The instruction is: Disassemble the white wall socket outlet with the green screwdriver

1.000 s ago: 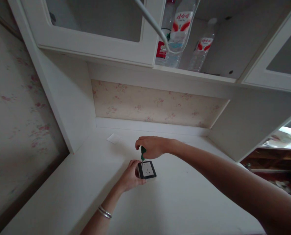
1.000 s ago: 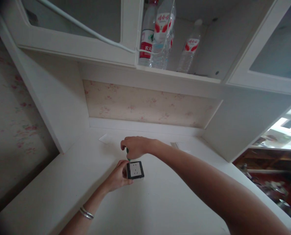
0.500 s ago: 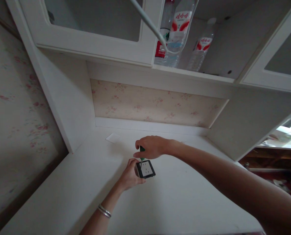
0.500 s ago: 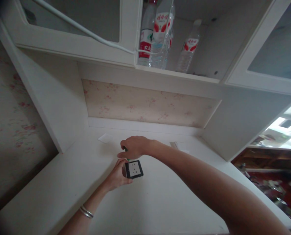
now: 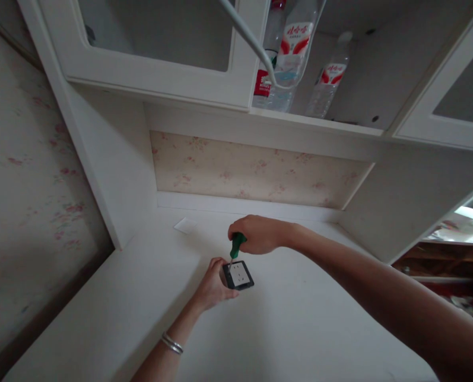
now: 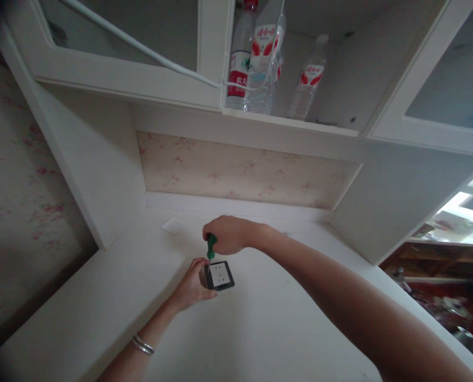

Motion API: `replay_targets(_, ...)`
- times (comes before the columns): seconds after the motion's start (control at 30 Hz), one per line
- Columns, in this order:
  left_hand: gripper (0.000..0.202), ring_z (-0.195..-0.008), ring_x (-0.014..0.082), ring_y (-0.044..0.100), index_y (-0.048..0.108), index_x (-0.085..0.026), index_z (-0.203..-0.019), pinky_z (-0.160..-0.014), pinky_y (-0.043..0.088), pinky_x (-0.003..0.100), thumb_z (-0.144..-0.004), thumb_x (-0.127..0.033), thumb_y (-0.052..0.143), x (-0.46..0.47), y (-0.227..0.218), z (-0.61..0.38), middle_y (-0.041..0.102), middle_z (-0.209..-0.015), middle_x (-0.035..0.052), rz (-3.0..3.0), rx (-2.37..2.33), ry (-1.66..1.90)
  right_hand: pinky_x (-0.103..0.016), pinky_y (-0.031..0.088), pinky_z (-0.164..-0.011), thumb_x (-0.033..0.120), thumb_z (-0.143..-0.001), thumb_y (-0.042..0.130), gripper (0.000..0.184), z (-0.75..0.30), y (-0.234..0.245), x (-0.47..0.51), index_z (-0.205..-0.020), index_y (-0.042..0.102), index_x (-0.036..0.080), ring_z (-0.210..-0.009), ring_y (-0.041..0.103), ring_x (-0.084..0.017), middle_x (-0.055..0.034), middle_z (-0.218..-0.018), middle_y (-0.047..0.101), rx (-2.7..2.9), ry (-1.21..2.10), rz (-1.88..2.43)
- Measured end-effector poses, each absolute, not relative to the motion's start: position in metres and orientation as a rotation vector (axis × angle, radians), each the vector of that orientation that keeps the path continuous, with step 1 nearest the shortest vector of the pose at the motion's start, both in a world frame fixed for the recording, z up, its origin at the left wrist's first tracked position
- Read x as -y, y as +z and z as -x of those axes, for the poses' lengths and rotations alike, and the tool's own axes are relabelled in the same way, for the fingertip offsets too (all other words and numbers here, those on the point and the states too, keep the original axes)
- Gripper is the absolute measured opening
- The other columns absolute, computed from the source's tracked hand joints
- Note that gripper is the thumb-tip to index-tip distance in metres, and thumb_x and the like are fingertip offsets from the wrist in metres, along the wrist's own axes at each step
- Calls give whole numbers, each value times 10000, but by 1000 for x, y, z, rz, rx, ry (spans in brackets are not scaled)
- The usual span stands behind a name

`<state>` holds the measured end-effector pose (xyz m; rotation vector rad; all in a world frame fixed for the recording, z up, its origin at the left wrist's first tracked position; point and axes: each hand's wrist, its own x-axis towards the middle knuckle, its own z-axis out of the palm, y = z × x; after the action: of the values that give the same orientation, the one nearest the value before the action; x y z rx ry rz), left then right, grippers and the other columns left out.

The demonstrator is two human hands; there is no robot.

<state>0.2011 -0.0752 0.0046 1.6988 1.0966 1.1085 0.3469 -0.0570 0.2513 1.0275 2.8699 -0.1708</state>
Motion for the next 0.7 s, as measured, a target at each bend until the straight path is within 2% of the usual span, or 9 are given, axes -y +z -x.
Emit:
replay_targets(0.13, 740, -1094, 262, 502, 507, -147, -1110, -972, 401, 366, -453, -170, 847, 73, 3, -200, 476, -1170, 93, -1660, -1071, 1146, -244, 414, -678, 227, -736, 592, 263, -372, 257, 60, -993, 639, 198, -781, 603, -165, -38, -911, 689, -3006, -283, -1302)
replay_targets(0.23, 750, -1112, 285, 499, 525, -156, -1111, -951, 425, 382, -442, -181, 863, 72, 1, -198, 512, -1176, 97, -1607, -1067, 1168, -247, 415, -666, 312, -790, 577, 248, -400, 242, 60, -1013, 619, 215, -736, 592, -149, -18, -880, 679, -3039, -428, -1666)
replay_targets(0.37, 805, -962, 273, 576, 502, -163, -1183, -738, 519, 346, -468, -229, 865, 71, -1, -197, 607, -1051, 92, -1434, -1032, 1127, -272, 424, -612, 391, -806, 559, 293, -440, 191, 63, -1040, 592, 217, -655, 578, -160, -10, -791, 665, -2915, -650, -2167)
replay_targets(0.47, 878, -819, 226, 609, 424, -158, -1261, -600, 513, 289, -503, -244, 858, 72, -2, -200, 643, -913, 65, -1336, -1002, 1060, -295, 437, -626, 410, -789, 570, 297, -463, 136, 72, -1016, 596, 221, -698, 584, -187, -22, -810, 658, -2785, -652, -2532)
replay_targets(0.53, 865, -828, 216, 622, 399, -162, -1266, -603, 511, 271, -530, -236, 848, 73, 0, -203, 650, -937, 71, -1292, -924, 1049, -302, 446, -616, 404, -789, 559, 287, -472, 97, 82, -1011, 588, 223, -698, 586, -199, -20, -783, 650, -2672, -741, -2705)
replay_targets(0.7, 787, -934, 216, 617, 451, -172, -1208, -740, 512, 280, -532, -220, 852, 75, 8, -204, 643, -1032, 77, -1274, -863, 1104, -325, 455, -642, 429, -793, 536, 305, -475, 23, 110, -1003, 573, 212, -705, 608, -221, -24, -763, 655, -2503, -765, -2905)
